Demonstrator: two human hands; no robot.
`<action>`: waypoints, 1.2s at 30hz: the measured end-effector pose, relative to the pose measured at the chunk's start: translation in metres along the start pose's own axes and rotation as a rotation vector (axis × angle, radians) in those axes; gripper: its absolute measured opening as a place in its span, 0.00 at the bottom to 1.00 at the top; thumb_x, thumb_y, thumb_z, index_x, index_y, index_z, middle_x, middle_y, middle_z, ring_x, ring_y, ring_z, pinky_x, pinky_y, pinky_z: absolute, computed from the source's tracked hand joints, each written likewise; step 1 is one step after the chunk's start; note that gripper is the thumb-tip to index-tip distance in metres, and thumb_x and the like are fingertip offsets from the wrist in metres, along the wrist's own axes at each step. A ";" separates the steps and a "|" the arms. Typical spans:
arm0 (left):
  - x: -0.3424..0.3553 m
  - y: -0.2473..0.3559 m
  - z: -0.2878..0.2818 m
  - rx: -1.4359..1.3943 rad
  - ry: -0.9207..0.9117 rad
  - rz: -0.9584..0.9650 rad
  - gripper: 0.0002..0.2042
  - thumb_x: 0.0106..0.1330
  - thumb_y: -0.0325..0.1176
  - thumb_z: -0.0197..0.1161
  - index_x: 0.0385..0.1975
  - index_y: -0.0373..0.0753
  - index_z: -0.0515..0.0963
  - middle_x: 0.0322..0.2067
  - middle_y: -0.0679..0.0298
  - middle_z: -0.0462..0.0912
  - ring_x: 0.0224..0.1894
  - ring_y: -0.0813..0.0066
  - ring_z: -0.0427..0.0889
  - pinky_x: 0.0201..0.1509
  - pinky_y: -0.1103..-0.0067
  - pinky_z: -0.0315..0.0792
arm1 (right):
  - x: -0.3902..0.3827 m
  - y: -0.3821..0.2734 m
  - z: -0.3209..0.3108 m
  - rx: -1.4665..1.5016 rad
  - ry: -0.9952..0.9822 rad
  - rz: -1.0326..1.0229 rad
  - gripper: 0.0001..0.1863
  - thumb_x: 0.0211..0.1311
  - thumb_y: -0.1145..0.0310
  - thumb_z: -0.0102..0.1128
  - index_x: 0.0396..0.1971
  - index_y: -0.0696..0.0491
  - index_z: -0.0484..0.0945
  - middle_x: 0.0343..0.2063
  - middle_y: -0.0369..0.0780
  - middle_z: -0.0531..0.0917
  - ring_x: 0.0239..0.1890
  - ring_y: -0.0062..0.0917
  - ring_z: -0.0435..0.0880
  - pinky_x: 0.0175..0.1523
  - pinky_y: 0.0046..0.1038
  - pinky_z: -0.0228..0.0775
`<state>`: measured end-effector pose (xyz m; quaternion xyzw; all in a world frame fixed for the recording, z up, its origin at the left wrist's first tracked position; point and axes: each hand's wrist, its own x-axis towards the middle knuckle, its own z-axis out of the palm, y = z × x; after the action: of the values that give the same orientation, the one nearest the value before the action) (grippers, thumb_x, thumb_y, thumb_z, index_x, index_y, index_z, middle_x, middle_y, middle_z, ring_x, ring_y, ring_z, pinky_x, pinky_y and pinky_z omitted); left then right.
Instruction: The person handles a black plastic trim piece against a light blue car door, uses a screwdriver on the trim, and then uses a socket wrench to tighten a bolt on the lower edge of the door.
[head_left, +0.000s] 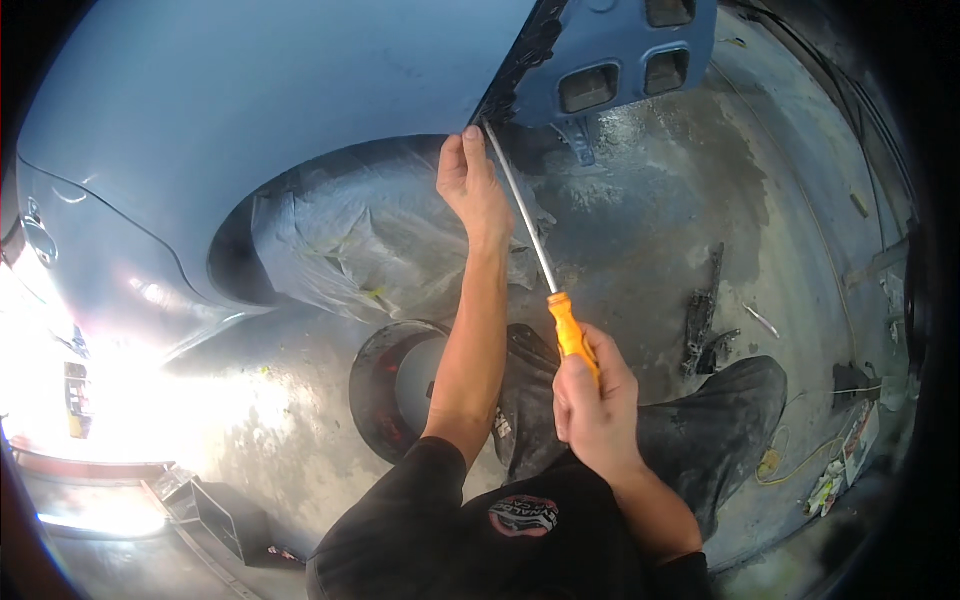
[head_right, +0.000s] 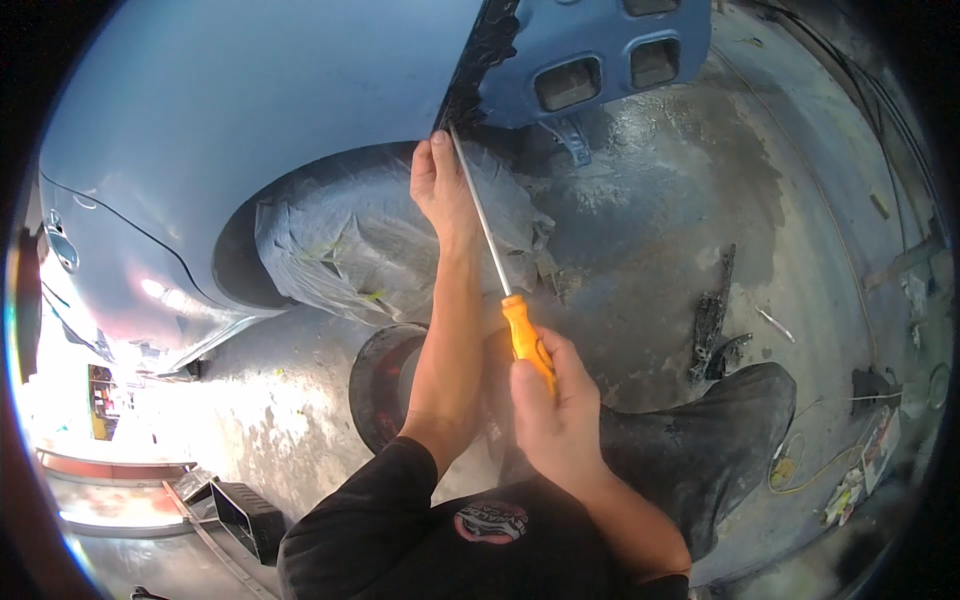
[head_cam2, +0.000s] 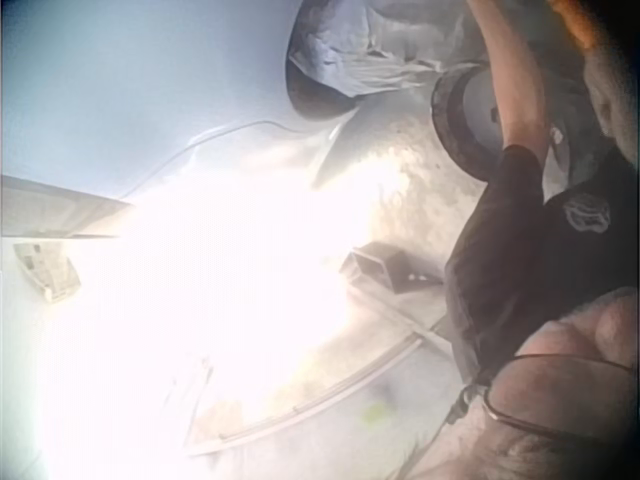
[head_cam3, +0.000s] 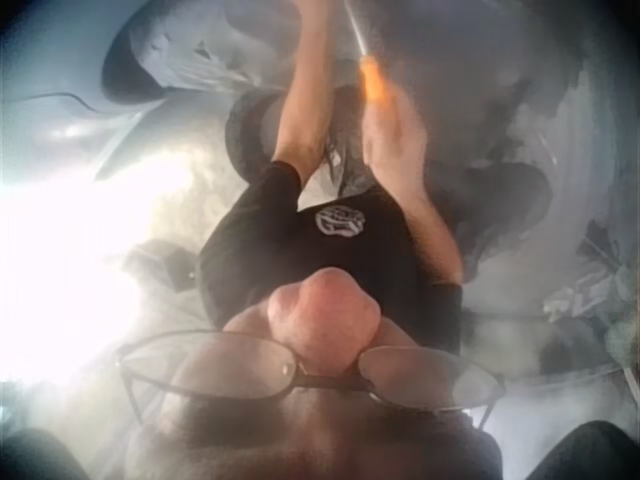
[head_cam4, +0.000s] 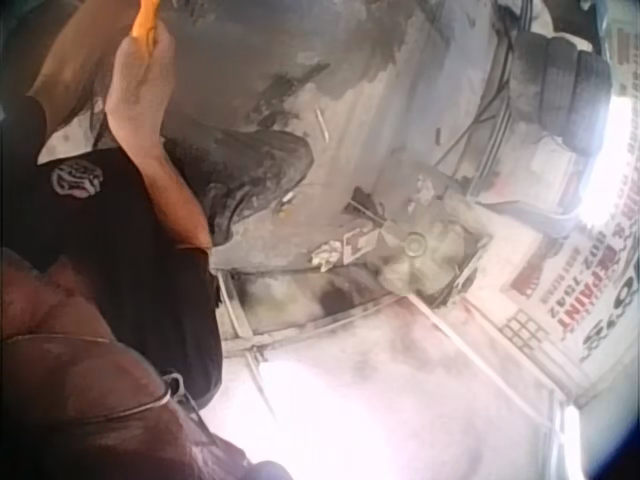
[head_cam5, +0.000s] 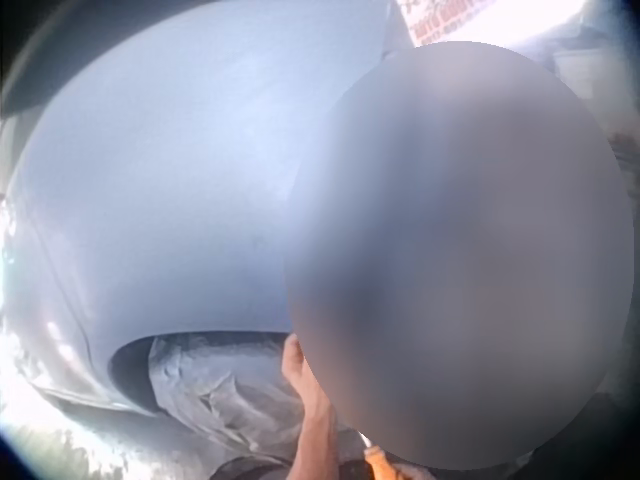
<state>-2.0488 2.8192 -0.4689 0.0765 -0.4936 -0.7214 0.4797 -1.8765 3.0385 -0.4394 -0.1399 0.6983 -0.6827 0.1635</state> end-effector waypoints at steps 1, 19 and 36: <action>0.000 0.000 0.001 -0.004 0.001 -0.002 0.08 0.71 0.37 0.62 0.34 0.39 0.77 0.26 0.78 0.74 0.21 0.94 0.59 0.23 0.89 0.51 | 0.000 -0.002 -0.003 0.260 -0.040 0.154 0.24 0.67 0.67 0.59 0.59 0.58 0.67 0.28 0.43 0.77 0.26 0.27 0.83 0.27 0.26 0.74; 0.002 0.000 -0.005 -0.096 -0.051 -0.030 0.08 0.70 0.35 0.63 0.37 0.37 0.78 0.30 0.73 0.78 0.29 0.90 0.67 0.32 0.88 0.59 | 0.007 -0.015 -0.004 -0.135 0.040 -0.083 0.18 0.66 0.69 0.58 0.52 0.61 0.71 0.36 0.47 0.82 0.36 0.35 0.85 0.43 0.30 0.74; 0.004 0.005 -0.007 0.020 -0.049 0.003 0.07 0.72 0.35 0.61 0.33 0.39 0.77 0.29 0.74 0.79 0.23 0.93 0.66 0.24 0.90 0.58 | 0.004 0.003 0.001 -1.002 0.226 -0.484 0.30 0.59 0.66 0.65 0.59 0.60 0.68 0.27 0.41 0.73 0.24 0.30 0.80 0.25 0.28 0.75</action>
<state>-2.0439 2.8108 -0.4671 0.0630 -0.5127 -0.7174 0.4675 -1.8796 3.0363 -0.4423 -0.2822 0.8983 -0.2966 -0.1598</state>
